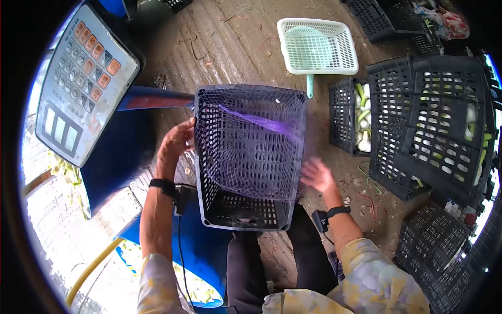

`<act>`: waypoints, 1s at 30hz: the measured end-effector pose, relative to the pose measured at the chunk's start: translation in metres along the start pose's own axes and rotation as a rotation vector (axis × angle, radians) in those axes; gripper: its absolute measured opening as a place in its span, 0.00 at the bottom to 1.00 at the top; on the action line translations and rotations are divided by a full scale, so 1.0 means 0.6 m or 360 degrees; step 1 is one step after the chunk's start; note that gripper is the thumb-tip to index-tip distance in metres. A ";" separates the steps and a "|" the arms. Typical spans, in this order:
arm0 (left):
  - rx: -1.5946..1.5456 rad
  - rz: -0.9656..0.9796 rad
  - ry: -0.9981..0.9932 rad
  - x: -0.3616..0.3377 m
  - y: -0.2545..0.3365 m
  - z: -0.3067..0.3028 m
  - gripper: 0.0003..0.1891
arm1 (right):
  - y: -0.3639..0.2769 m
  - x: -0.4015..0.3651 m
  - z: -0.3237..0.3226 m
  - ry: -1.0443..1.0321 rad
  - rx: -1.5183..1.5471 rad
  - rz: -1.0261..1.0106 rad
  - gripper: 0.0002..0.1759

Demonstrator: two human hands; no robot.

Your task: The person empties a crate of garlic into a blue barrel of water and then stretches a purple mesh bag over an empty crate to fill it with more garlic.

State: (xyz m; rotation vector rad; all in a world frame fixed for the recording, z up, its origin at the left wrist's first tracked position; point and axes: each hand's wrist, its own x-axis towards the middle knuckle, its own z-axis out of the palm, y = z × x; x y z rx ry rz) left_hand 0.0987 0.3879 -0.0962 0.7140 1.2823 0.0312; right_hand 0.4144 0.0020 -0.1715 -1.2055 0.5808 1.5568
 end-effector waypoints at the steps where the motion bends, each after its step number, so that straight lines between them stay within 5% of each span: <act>1: -0.0043 0.0040 0.0007 0.028 0.004 -0.024 0.21 | -0.016 0.008 -0.001 0.0214 0.0322 -0.0131 0.39; 4: -0.0328 -0.0062 -0.0297 0.071 0.036 -0.011 0.25 | -0.110 0.061 0.021 0.0371 -0.0289 -0.0287 0.50; 6: -0.0105 0.0913 -0.0273 0.064 0.051 0.052 0.20 | -0.188 0.094 0.076 0.0333 -0.0544 -0.0448 0.49; 10: -0.0416 0.0580 -0.0221 0.203 0.038 0.010 0.12 | -0.285 0.124 0.181 -0.0039 -0.0341 -0.0211 0.40; 12: 0.0151 0.0847 -0.0095 0.293 0.003 -0.066 0.10 | -0.324 0.114 0.196 -0.0160 -0.0916 -0.0115 0.29; 13: 0.0341 0.0931 -0.0045 0.310 -0.005 -0.080 0.10 | -0.331 0.082 0.212 -0.0234 -0.0819 -0.0195 0.16; 15: 0.0715 0.1088 -0.0089 0.254 -0.001 -0.067 0.07 | -0.365 0.116 0.182 -0.0440 -0.0654 0.0265 0.13; 16: 0.1250 0.1622 0.0365 0.203 0.010 -0.021 0.07 | -0.360 0.115 0.186 -0.0440 -0.0650 0.0268 0.13; 17: 0.1254 0.1619 0.0364 0.170 0.030 0.017 0.07 | -0.353 0.109 0.199 -0.0357 -0.0639 0.0141 0.12; 19: -0.0253 0.0931 0.0224 0.132 0.054 0.062 0.08 | -0.351 0.107 0.214 -0.0274 -0.0623 0.0018 0.12; 20: -0.0491 0.0833 0.0343 0.167 0.059 0.051 0.07 | -0.360 0.114 0.221 -0.0367 -0.0459 -0.0225 0.11; 21: -0.0488 0.0830 0.0344 0.185 0.046 0.034 0.07 | -0.370 0.120 0.228 -0.0457 -0.0291 -0.0467 0.11; 23: -0.0077 0.0826 0.0823 0.139 0.057 0.077 0.05 | -0.397 0.129 0.242 -0.0557 -0.0061 -0.0713 0.12; 24: -0.0455 0.0650 0.1024 0.150 0.069 0.088 0.04 | -0.410 0.131 0.252 -0.0449 -0.0105 -0.0822 0.12; 30: -0.0515 0.0647 0.1128 0.154 0.058 0.059 0.07 | -0.397 0.157 0.244 -0.0033 -0.0204 -0.0833 0.09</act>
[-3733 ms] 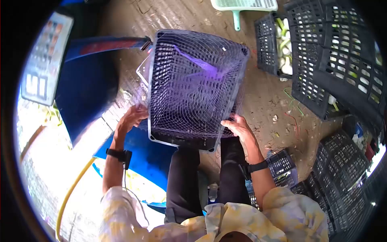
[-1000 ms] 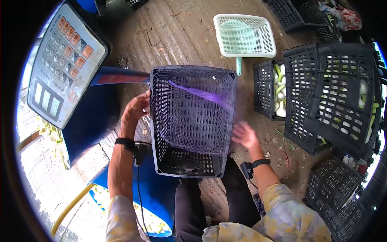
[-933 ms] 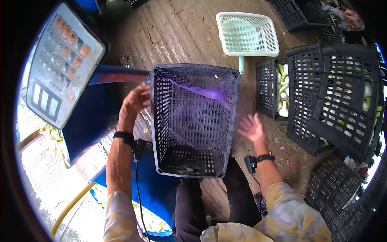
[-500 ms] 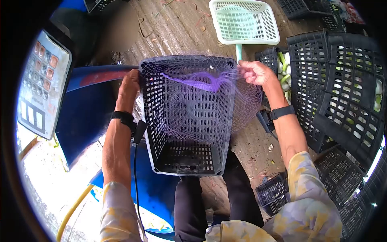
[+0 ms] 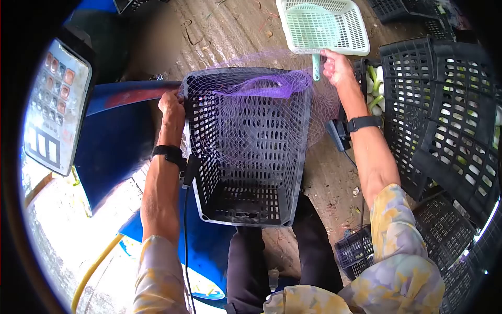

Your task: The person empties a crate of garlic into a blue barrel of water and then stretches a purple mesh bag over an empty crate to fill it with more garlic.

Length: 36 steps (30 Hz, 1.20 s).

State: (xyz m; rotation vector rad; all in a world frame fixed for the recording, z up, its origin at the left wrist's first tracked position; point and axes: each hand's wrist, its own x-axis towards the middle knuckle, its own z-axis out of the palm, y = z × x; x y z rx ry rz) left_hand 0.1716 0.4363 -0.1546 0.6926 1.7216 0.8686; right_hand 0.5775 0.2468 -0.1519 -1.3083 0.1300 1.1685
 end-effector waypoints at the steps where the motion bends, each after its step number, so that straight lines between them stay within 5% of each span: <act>1: 0.0025 0.0054 -0.0099 -0.009 0.001 -0.005 0.08 | 0.009 -0.007 -0.006 0.0088 -0.0104 0.0063 0.08; 5: 0.0012 0.0270 -0.0638 -0.061 -0.003 -0.012 0.13 | 0.005 -0.032 -0.008 0.0093 -0.0406 -0.0012 0.07; 7: -0.0033 -0.0505 -0.0631 -0.052 0.013 -0.018 0.19 | -0.023 -0.026 0.001 0.0027 -0.0561 -0.0031 0.13; 8: -0.0023 -0.0561 -0.0595 -0.034 0.010 -0.024 0.21 | -0.034 -0.027 0.011 0.0038 -0.0582 -0.0032 0.13; 9: 0.0068 -0.0638 -0.0980 -0.012 0.023 -0.047 0.16 | -0.041 -0.030 0.023 0.0049 -0.0604 -0.0032 0.13; 13: -0.0297 -0.0325 -0.0954 -0.053 0.028 -0.030 0.08 | -0.052 -0.016 0.049 0.0030 -0.0654 -0.0057 0.13; 15: -0.0345 -0.0289 -0.0659 -0.047 0.025 -0.028 0.09 | -0.050 -0.017 0.070 -0.0025 -0.0676 -0.0075 0.13; 18: -0.1193 -0.0398 -0.1203 -0.035 0.048 -0.016 0.10 | -0.038 -0.026 0.103 -0.0174 -0.0702 -0.0139 0.10; 19: -0.0990 -0.0120 -0.0989 -0.040 0.051 0.003 0.11 | -0.036 -0.026 0.110 -0.0230 -0.0764 -0.0181 0.09; 21: -0.0971 -0.0122 -0.0873 -0.040 0.029 0.003 0.12 | -0.032 -0.034 0.114 -0.0113 -0.0791 -0.0219 0.08; 22: -0.0543 -0.0229 -0.0506 -0.032 0.010 -0.002 0.14 | -0.027 -0.023 0.096 0.0098 -0.0746 -0.0160 0.07; 24: 0.0055 0.0287 -0.0195 -0.067 -0.024 -0.031 0.10 | -0.018 -0.006 0.049 0.0298 -0.0784 -0.0033 0.07; 25: 0.0015 0.0021 -0.0021 -0.072 -0.025 -0.032 0.09 | -0.013 -0.011 0.042 0.0298 -0.0789 -0.0032 0.07; 26: 0.0309 0.1006 -0.0306 -0.025 -0.051 -0.066 0.07 | -0.008 -0.021 0.035 0.0304 -0.0896 -0.0101 0.07; 27: 0.0417 0.1282 -0.0554 -0.010 -0.034 -0.083 0.08 | -0.004 -0.026 0.026 0.0309 -0.1004 -0.0170 0.07; 30: 0.0437 0.0637 -0.0260 -0.071 0.013 -0.042 0.09 | -0.038 -0.041 0.017 0.0316 -0.1257 -0.0373 0.10; 33: 0.0580 0.0778 -0.0089 0.007 -0.064 -0.053 0.09 | -0.011 0.013 -0.020 0.0258 -0.1669 -0.0636 0.11; 34: 0.1114 0.1103 0.0062 0.011 -0.067 -0.052 0.10 | -0.003 0.009 -0.013 0.0227 -0.1935 -0.0840 0.12; 36: 0.1330 0.1229 0.0061 0.035 -0.050 -0.037 0.11 | 0.005 -0.007 -0.012 0.0201 -0.1704 -0.0741 0.14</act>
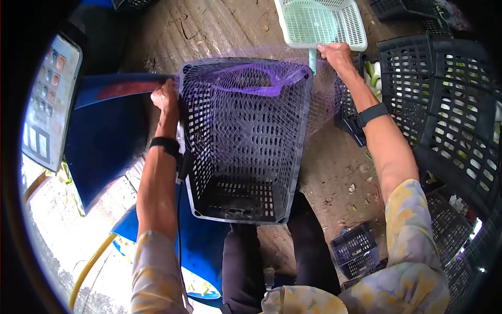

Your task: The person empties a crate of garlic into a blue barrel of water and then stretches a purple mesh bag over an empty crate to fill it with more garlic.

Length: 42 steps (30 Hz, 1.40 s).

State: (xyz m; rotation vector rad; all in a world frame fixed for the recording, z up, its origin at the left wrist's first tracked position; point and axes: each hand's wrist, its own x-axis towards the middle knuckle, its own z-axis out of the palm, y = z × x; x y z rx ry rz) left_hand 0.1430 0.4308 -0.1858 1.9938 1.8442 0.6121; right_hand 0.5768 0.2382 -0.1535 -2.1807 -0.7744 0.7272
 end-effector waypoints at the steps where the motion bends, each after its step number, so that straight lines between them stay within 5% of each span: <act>1: 0.0206 0.0130 -0.0026 0.012 -0.002 0.003 0.12 | -0.002 0.002 0.001 0.0049 0.0160 0.0072 0.14; 2: -0.0420 -0.0329 0.0020 -0.012 0.048 -0.017 0.12 | -0.010 0.005 0.000 0.0054 0.0165 0.0073 0.14; 5: -0.0866 -0.0725 -0.0003 -0.017 0.061 -0.023 0.13 | -0.046 0.009 -0.002 0.0100 0.0268 0.0016 0.16; 9: -0.0950 -0.0328 0.0422 -0.049 0.116 -0.045 0.13 | -0.103 -0.007 0.000 0.0371 0.0483 -0.0235 0.23; 10: -0.0927 -0.0367 0.0507 -0.056 0.116 -0.042 0.15 | -0.108 0.001 0.001 0.0534 0.0543 -0.0511 0.16; 13: -0.0704 -0.0226 0.0815 -0.064 0.119 -0.045 0.17 | -0.127 0.002 -0.011 0.0826 0.0245 -0.0818 0.18; 15: -0.0507 -0.0173 0.0837 -0.065 0.115 -0.053 0.18 | -0.133 0.006 -0.008 0.0757 0.0393 -0.0739 0.19; 17: 0.0007 -0.0208 0.0544 -0.059 0.110 -0.059 0.19 | -0.125 0.020 0.011 0.0960 -0.0158 -0.0025 0.22; 18: 0.0152 -0.0184 0.0448 -0.054 0.111 -0.055 0.19 | -0.108 0.017 0.007 0.0556 -0.0201 -0.0213 0.25; 23: 0.0385 -0.0406 0.0020 -0.029 0.068 -0.014 0.20 | -0.020 0.011 0.031 0.0212 -0.0525 0.0200 0.26; 24: 0.0406 -0.0458 -0.0146 -0.019 0.055 -0.007 0.21 | 0.041 0.009 0.047 0.0171 -0.0714 -0.0236 0.23; 25: 0.0426 -0.0509 -0.0312 -0.004 0.034 0.000 0.22 | 0.086 -0.007 0.050 -0.0122 -0.0415 0.0079 0.21; 26: 0.0502 -0.0098 -0.0621 0.032 -0.029 0.024 0.22 | 0.102 -0.044 0.040 -0.0428 0.0209 0.0155 0.21; 27: -0.0118 -0.0001 -0.0774 0.046 -0.081 0.033 0.19 | 0.063 -0.093 0.033 -0.0412 0.0433 0.0619 0.22; 28: -0.0079 0.0445 -0.0831 0.027 -0.063 0.003 0.18 | 0.030 -0.122 -0.007 -0.0785 0.0252 0.0962 0.23; 29: -0.0028 0.0898 -0.0869 -0.005 -0.032 -0.051 0.16 | 0.047 -0.142 -0.014 -0.0853 0.0674 0.1119 0.27; 31: -0.1090 -0.1096 -0.1243 -0.050 0.069 -0.142 0.13 | 0.025 -0.185 -0.050 -0.0926 0.1100 0.1114 0.25; 33: -0.1312 -0.1039 -0.1498 -0.048 0.008 -0.166 0.14 | 0.054 -0.216 -0.055 -0.1178 0.1404 0.0943 0.19; 35: -0.1532 -0.0970 -0.1752 -0.057 0.019 -0.182 0.15 | 0.047 -0.270 -0.054 -0.0957 0.1444 0.0826 0.11; 37: -0.0788 -0.0233 -0.1417 -0.079 0.089 -0.201 0.18 | 0.045 -0.322 -0.071 -0.0915 0.1937 0.0800 0.05; 39: -0.1003 -0.0474 -0.1289 -0.114 0.109 -0.233 0.16 | 0.037 -0.392 -0.079 -0.0819 0.2387 0.0695 0.06; 41: -0.2330 -0.1347 -0.1003 -0.163 0.109 -0.269 0.13 | 0.048 -0.453 -0.061 -0.0701 0.2844 0.0733 0.09; 42: -0.2738 -0.1188 -0.1264 -0.188 0.075 -0.267 0.12 | 0.055 -0.473 -0.056 -0.0989 0.3163 0.0806 0.11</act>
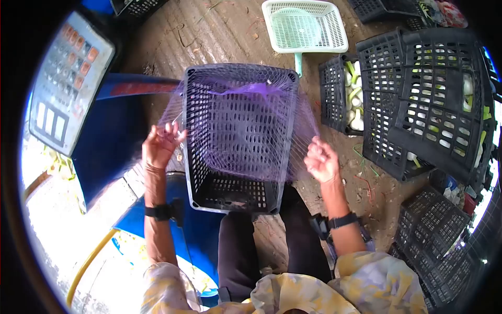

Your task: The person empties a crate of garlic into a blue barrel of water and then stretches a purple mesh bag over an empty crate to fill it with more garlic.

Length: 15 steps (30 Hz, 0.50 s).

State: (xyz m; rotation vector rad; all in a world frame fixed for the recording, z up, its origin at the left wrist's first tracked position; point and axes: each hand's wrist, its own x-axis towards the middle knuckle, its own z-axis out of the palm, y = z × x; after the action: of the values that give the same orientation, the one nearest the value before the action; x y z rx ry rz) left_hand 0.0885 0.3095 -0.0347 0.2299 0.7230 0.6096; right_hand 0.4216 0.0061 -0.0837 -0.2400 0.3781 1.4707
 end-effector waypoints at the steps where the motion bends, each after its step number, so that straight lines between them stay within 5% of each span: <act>1: -0.0116 0.0067 0.0274 -0.019 -0.020 -0.028 0.13 | 0.032 -0.018 0.038 0.0128 0.0068 0.0089 0.10; 3: -0.0256 -0.0307 -0.0132 -0.056 -0.049 -0.026 0.12 | 0.092 -0.046 0.110 0.0296 -0.0060 0.0191 0.15; 5: 0.0129 -0.0303 0.0114 -0.110 -0.080 0.031 0.14 | 0.139 -0.078 0.091 0.0238 -0.0395 0.0355 0.17; 7: 0.0674 -0.0549 -0.0008 -0.167 -0.093 0.015 0.14 | 0.181 -0.117 0.082 0.0218 -0.0663 0.0689 0.16; 9: 0.0947 -0.0594 0.0162 -0.215 -0.111 -0.038 0.12 | 0.224 -0.152 0.094 0.0693 -0.1034 0.0855 0.10; 12: 0.0235 -0.0286 0.0392 -0.304 -0.124 -0.099 0.08 | 0.269 -0.211 0.037 0.0810 -0.0375 0.0915 0.07; 15: -0.0235 -0.0031 0.0431 -0.356 -0.159 -0.127 0.09 | 0.344 -0.275 -0.017 0.1099 0.0207 0.0337 0.08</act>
State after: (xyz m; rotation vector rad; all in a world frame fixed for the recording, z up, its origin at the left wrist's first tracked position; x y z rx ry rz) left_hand -0.0467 0.1054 -0.0115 0.0028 0.9353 0.6801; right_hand 0.2064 -0.1305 -0.0137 -0.6208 1.0784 1.5320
